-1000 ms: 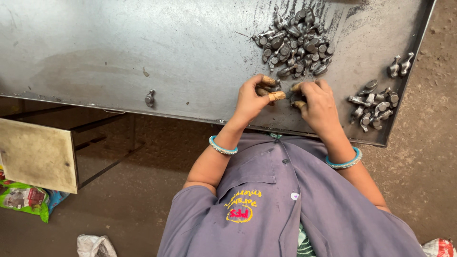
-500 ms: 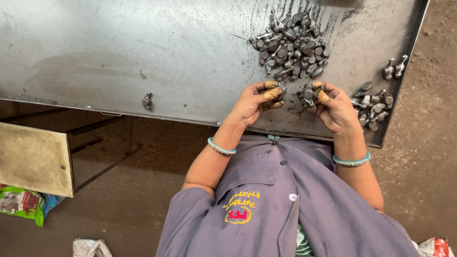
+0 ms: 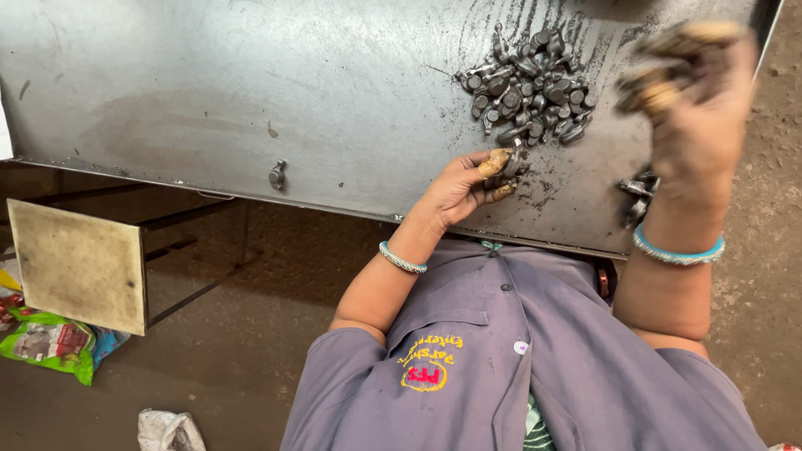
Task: The person sits at a metal table and sorts through a pile of small metal castings, picking up pieces one at a time, turning them in their hands, and placing them into separate groups on the table. They occasionally brush debris off the pieces and gather sorted pieces together.
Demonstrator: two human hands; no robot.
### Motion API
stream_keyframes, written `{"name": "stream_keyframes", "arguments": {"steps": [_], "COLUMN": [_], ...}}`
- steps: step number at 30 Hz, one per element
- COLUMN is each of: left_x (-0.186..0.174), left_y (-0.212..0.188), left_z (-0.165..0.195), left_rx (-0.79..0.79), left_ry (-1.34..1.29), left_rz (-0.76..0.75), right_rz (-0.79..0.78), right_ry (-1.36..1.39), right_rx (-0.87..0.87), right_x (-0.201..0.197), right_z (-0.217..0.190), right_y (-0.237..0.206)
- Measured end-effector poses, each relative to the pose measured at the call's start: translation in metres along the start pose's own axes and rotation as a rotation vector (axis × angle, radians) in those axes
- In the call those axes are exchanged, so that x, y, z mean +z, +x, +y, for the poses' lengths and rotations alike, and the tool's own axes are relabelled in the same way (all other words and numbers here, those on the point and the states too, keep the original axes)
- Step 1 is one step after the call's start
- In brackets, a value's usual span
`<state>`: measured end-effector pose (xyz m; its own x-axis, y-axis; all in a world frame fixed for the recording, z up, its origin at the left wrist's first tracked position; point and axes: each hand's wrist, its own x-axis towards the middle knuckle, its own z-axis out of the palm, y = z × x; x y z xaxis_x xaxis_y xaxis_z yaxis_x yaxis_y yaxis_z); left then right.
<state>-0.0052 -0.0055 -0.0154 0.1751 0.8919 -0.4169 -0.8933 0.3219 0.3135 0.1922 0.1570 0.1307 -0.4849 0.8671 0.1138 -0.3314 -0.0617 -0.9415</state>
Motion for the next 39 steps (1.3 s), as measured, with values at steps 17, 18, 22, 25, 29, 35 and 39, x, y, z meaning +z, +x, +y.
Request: {"name": "stream_keyframes", "arguments": {"steps": [17,18,22,25,29,35,39], "left_x": [0.051,0.051,0.05,0.05,0.046,0.033,0.032], "left_y": [-0.014,-0.015,-0.019,-0.021,-0.016,0.0,0.005], "left_z": [-0.006,-0.005,0.005,0.016,0.025,0.033,0.034], "left_rx": [0.712,0.708,0.668,0.593,0.55,0.715,0.664], "left_ry": [1.302,1.304,1.385,1.508,1.569,1.679,1.638], "left_rz": [0.377,0.352,0.291,0.38,0.522,0.547,0.505], "right_rz": [-0.014,-0.045,-0.293,-0.371,-0.038,-0.277,-0.296], "right_ry": [0.117,0.087,-0.159,-0.423,0.12,-1.176,-1.31], "right_rx": [0.677,0.655,0.645,0.699,0.16,0.069,-0.18], "right_x": [-0.017,-0.017,-0.018,-0.017,0.005,0.057,0.047], "right_z": [0.117,0.119,0.107,0.076,0.043,0.069,0.106], "right_y": [-0.072,-0.073,-0.061,-0.033,-0.004,-0.024,-0.039]}}
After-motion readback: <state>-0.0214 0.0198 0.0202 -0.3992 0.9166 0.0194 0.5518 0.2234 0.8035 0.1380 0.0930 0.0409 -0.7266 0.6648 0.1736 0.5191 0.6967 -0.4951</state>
